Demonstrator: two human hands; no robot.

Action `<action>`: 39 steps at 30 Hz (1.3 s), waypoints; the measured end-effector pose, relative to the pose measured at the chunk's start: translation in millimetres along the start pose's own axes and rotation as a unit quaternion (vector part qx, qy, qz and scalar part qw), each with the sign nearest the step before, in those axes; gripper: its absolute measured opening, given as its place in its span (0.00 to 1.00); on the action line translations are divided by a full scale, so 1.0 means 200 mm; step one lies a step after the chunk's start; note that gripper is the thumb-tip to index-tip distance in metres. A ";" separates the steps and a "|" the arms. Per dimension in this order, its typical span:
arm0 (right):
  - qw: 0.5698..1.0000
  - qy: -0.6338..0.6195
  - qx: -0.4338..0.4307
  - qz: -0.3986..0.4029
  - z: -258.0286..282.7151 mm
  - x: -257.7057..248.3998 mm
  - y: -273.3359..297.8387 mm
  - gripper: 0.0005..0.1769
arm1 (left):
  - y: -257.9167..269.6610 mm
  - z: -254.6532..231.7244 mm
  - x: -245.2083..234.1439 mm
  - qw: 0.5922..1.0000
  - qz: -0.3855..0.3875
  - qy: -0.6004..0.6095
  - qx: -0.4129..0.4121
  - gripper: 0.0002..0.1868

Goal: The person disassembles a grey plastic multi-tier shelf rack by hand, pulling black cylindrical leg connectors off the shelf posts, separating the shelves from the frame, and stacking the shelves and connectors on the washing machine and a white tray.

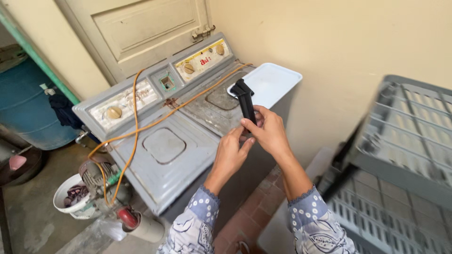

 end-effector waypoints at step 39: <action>0.962 0.206 0.175 0.031 -1.94 0.59 -1.39 0.23 | -1.19 1.38 0.82 0.992 0.109 0.056 -0.038 0.34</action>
Point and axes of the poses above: each hand's wrist, its own y-axis away from the middle knuckle, its own x-axis out of the palm, z = x × y, the point moved 9 cm from there along -y, towards the middle knuckle, and after that the axes turned 3 degrees about -y, right-handed, at the moved point
